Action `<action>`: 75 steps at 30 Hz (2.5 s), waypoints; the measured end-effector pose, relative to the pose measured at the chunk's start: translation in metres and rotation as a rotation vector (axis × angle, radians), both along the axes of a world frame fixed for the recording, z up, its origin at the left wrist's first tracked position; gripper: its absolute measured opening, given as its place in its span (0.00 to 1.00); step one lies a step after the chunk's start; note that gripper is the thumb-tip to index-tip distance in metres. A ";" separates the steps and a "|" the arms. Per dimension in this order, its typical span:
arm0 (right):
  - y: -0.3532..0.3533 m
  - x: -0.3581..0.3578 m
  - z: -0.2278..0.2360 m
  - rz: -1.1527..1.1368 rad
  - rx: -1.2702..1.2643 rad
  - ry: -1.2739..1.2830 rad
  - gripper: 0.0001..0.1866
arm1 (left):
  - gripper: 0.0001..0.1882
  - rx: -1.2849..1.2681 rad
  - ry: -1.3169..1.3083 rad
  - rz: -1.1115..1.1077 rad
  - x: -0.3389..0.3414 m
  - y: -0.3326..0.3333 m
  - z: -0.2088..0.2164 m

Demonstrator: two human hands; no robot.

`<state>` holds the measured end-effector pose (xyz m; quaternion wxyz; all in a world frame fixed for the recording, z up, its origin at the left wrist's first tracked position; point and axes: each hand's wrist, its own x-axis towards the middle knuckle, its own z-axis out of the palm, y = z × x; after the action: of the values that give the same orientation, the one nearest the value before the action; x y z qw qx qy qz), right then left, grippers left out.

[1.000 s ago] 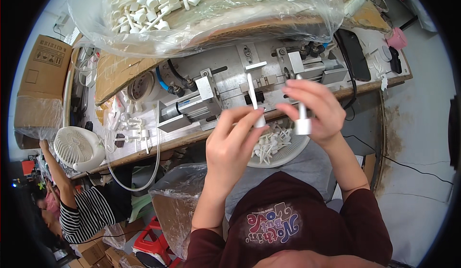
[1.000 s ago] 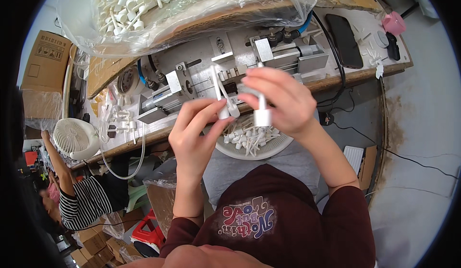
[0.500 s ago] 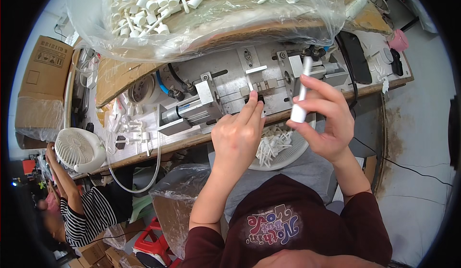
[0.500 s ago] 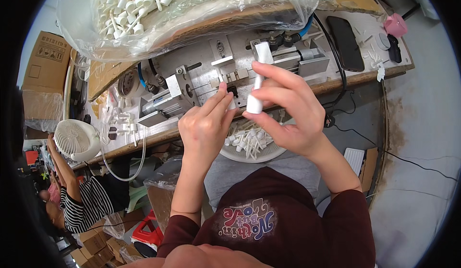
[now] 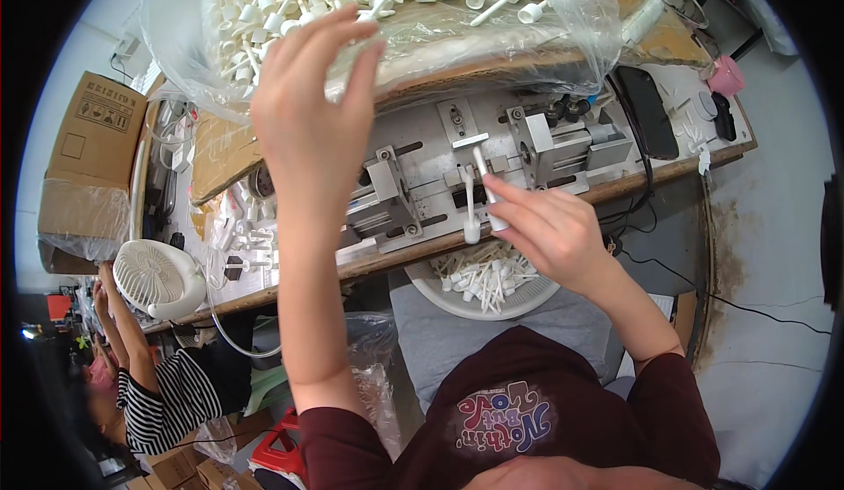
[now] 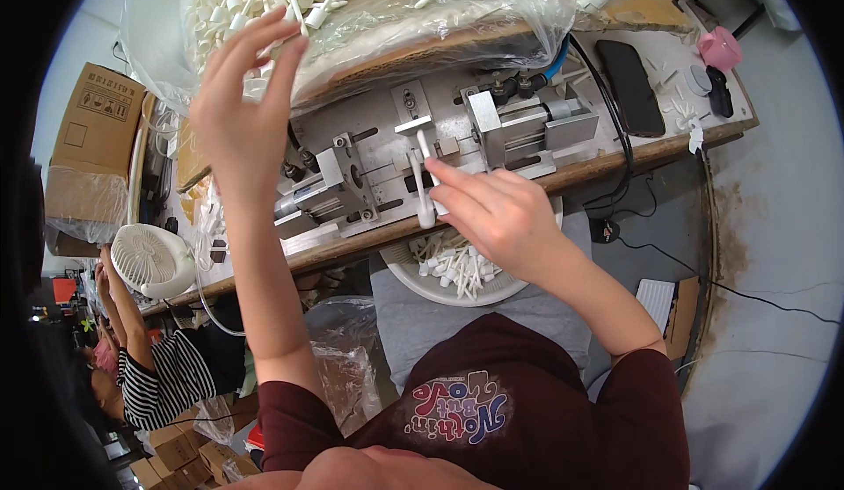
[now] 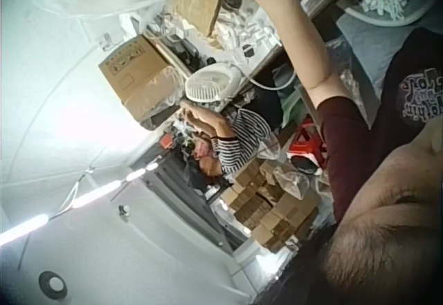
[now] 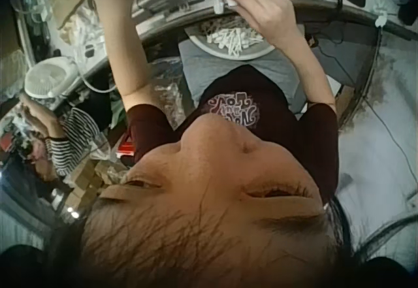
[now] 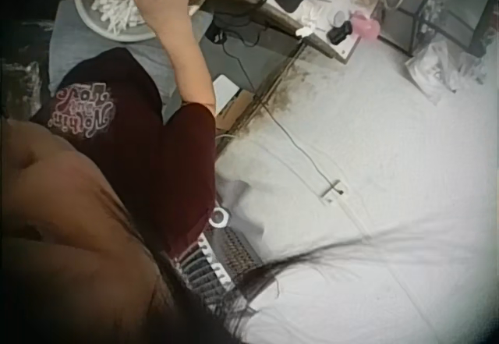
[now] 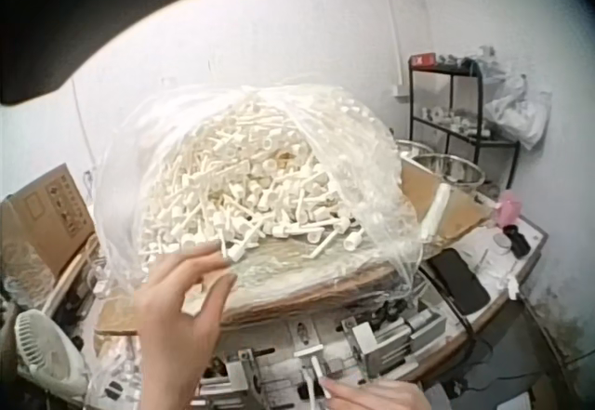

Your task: Manually assembling white plastic sprayer nozzle components using a small bench-top mechanical jig.

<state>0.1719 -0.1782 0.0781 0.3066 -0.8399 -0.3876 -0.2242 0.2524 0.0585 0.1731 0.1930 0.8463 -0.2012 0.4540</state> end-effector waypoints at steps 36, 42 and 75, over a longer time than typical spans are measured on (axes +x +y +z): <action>0.181 0.239 0.107 -0.426 -0.230 0.302 0.52 | 0.19 -0.506 0.494 -0.244 -0.117 -0.011 -0.023; 0.175 0.239 0.103 -0.443 -0.324 0.312 0.53 | 0.18 -0.445 0.568 -0.231 -0.125 -0.022 -0.045; 0.033 0.185 0.100 -0.070 -0.283 -0.355 0.16 | 0.15 0.124 0.525 -0.020 -0.108 -0.052 -0.100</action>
<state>0.3571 -0.1453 0.1777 0.1047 -0.8350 -0.4336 -0.3222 0.1442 0.0068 0.0732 0.1910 0.9431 -0.1801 0.2041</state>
